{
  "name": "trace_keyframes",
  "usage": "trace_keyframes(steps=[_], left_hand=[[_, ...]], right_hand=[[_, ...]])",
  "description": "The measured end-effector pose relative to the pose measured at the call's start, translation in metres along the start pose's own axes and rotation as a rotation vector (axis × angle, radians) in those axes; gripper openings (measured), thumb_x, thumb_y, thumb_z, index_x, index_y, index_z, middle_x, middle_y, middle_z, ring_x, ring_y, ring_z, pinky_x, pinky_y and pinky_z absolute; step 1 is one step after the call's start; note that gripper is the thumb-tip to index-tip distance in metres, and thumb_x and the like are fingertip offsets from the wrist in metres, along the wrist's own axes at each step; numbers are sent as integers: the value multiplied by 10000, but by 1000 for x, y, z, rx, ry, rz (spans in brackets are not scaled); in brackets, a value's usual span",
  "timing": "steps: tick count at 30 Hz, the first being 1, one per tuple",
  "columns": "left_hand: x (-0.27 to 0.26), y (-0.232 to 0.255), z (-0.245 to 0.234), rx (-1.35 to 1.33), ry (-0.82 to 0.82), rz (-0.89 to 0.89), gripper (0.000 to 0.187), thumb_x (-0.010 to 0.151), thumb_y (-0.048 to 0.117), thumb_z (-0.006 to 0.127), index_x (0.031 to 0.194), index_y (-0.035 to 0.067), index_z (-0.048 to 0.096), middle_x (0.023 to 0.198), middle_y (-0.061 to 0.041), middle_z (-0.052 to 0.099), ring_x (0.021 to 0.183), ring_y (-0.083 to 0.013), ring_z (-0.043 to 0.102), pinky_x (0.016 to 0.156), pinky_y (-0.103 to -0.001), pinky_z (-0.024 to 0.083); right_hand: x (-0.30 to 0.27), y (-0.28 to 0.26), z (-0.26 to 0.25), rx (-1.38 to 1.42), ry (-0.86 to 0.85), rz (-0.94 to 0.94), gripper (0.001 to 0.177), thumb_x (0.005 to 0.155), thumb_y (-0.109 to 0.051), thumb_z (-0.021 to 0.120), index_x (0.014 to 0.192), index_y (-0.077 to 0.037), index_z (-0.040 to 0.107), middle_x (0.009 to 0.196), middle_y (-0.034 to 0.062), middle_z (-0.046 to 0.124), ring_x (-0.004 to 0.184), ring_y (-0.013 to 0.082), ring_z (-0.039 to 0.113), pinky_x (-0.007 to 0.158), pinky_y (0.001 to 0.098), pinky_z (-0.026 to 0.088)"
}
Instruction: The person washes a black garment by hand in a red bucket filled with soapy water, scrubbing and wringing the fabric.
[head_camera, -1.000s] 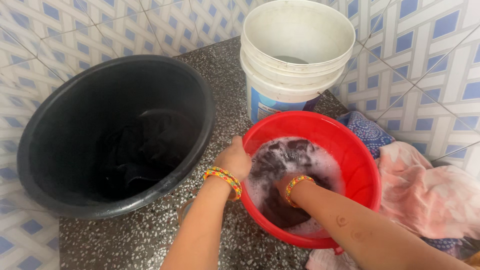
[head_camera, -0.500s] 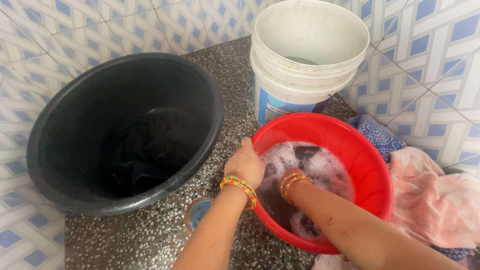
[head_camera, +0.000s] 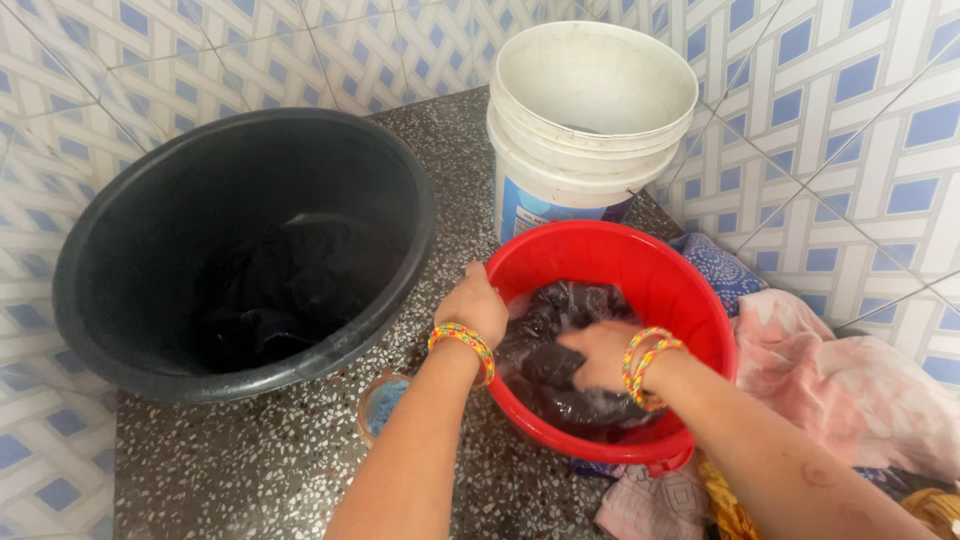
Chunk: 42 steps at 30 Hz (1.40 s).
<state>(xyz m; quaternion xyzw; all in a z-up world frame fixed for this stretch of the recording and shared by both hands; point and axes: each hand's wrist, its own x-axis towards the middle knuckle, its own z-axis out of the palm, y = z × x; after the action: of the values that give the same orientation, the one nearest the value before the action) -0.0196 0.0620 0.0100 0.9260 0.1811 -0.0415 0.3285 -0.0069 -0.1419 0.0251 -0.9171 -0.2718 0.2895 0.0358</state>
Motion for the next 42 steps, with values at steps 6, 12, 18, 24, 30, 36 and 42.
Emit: trace_keyframes(steps=[6,12,18,24,30,36,42], left_hand=[[-1,3,-3,42,15,23,322,998,176,471,1275,14,495,1180,-241,689,1120,-399,670,980,-502,504],[-12,15,-25,6,-112,-88,383,964,136,502,1341,74,470,1210,-247,671,1155,-414,651,1012,-507,484],[14,7,-24,22,-154,1,439,921,295,622,1283,54,559,1239,-226,682,1191,-394,644,1040,-483,478],[37,8,-20,106,-122,104,497,894,402,676,1249,61,607,1344,-255,543,1258,-401,551,1065,-458,440],[56,14,-15,81,-241,146,436,921,373,628,1209,46,627,1215,-206,688,1160,-364,648,1014,-456,487],[63,17,-7,170,-196,148,401,935,366,639,1176,46,654,1206,-205,683,1151,-377,640,1009,-472,483],[54,16,0,88,-117,147,373,944,325,633,1169,29,614,1219,-223,660,1167,-391,623,1013,-476,473]], right_hand=[[-4,56,-40,9,449,177,579,777,-328,752,1320,-187,610,1212,181,678,1133,372,647,970,475,505],[35,70,-17,214,502,268,726,832,-359,737,1499,-283,462,1456,270,487,1277,443,561,1071,472,465],[47,22,3,27,29,218,1051,782,-376,827,1604,-427,173,1696,186,56,1423,436,415,1183,430,384],[63,15,33,-140,-300,62,1015,776,-181,782,1596,-405,227,1704,113,115,1445,439,387,1131,485,442],[108,43,72,-266,-343,9,865,797,-188,747,1549,-312,336,1625,164,269,1343,435,513,1096,487,462],[135,58,122,-383,-436,7,710,795,-166,747,1439,-250,461,1529,155,396,1306,390,558,1062,471,483],[156,68,137,-479,-455,-5,563,792,-144,747,1329,-188,585,1433,146,523,1269,346,602,1028,455,504]])
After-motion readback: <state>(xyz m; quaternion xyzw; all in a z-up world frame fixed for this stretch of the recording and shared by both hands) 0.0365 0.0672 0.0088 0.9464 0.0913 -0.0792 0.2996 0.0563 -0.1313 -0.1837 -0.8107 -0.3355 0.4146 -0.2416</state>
